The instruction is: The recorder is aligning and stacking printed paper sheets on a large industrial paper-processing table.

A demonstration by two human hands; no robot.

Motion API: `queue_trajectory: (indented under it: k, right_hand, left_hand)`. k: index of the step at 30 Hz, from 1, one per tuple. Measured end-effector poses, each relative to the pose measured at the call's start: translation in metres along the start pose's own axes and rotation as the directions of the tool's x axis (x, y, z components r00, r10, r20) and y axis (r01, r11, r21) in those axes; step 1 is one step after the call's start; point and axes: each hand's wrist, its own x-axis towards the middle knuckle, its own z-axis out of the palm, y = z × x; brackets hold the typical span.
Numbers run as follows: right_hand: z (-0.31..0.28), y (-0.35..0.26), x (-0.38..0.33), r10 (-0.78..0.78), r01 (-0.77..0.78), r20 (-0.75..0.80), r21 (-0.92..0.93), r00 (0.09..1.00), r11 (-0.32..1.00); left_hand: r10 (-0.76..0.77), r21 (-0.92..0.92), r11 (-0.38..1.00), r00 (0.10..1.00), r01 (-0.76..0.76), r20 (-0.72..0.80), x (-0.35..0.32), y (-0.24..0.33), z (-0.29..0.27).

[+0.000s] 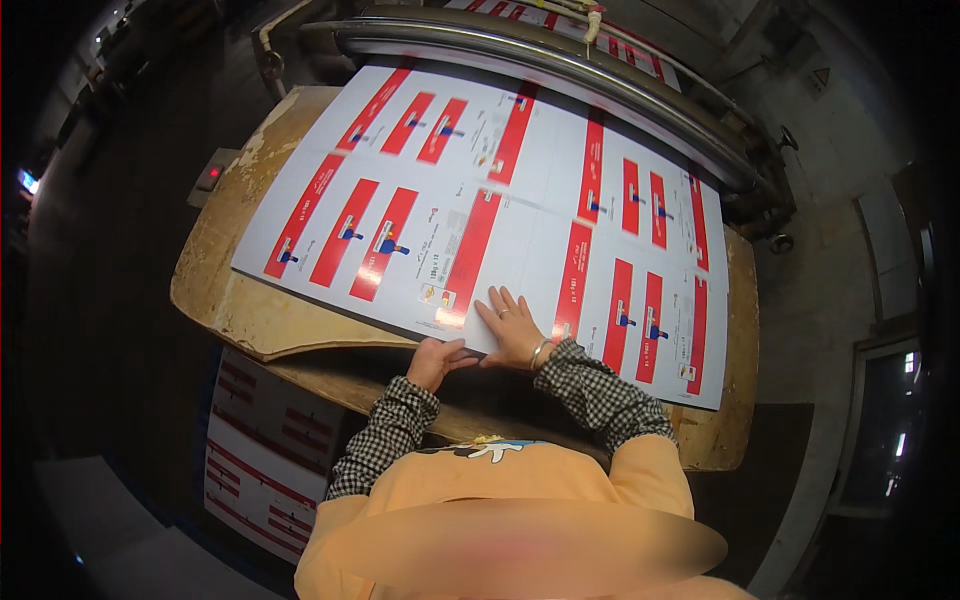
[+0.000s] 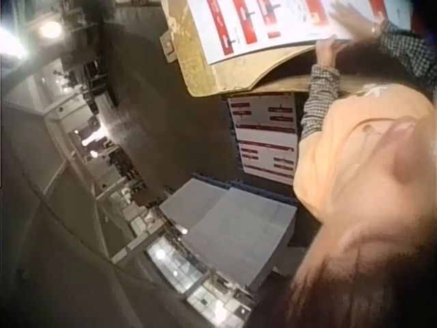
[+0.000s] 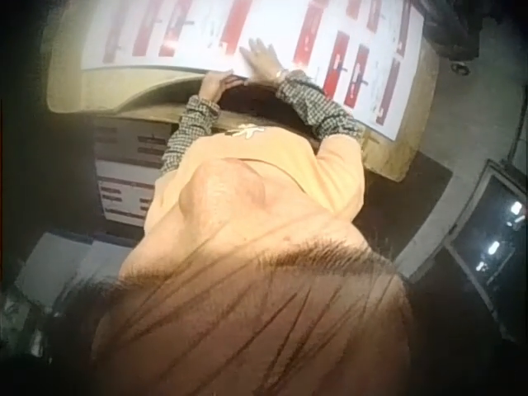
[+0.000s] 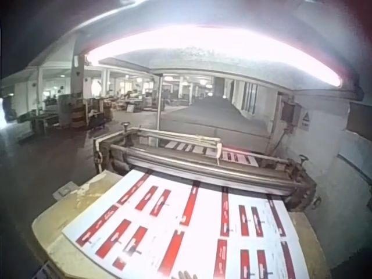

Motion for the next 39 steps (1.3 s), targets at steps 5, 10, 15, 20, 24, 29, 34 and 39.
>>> queue_trajectory:
  k: [5,10,15,20,24,29,34,39]
  right_hand:
    - [-0.020,0.020,-0.001,-0.109,0.080,0.105,0.253,0.988,0.964]
    - [-0.078,0.000,-0.009,-0.143,0.203,-0.162,0.454,0.976,0.867]
    - [-0.041,0.003,-0.013,-0.138,0.182,-0.132,0.425,0.982,0.887]
    - [-0.011,0.011,-0.011,-0.079,0.112,-0.094,0.422,0.992,0.900]
    - [-0.011,0.034,0.020,0.038,0.007,-0.110,0.380,0.993,0.925]
    - [-0.004,0.079,0.046,0.385,-0.291,-0.405,0.275,0.829,0.916]
    - [-0.002,0.127,-0.026,0.593,-0.255,-0.542,0.572,0.595,0.780]
    - [0.016,0.236,-0.244,0.689,-0.562,-0.678,0.684,-0.256,0.464]
  left_hand:
    - [-0.008,0.027,1.000,0.997,0.006,0.078,0.003,-0.007,-0.009]
    - [0.008,-0.080,0.997,1.000,-0.006,0.024,0.007,-0.016,-0.016]
    - [0.025,-0.016,1.000,1.000,-0.025,0.002,0.009,-0.021,-0.023]
    - [0.012,-0.045,0.999,0.999,-0.014,-0.035,0.005,-0.008,-0.007]
    - [-0.032,-0.099,0.995,0.997,0.025,-0.067,0.005,-0.008,-0.011]
    - [-0.038,-0.072,0.997,0.998,0.034,-0.053,0.008,-0.006,-0.002]
    - [-0.037,-0.125,0.992,0.998,0.030,-0.049,0.003,-0.002,-0.006]
    - [-0.047,-0.204,0.979,0.994,0.027,-0.094,-0.002,0.013,0.024]
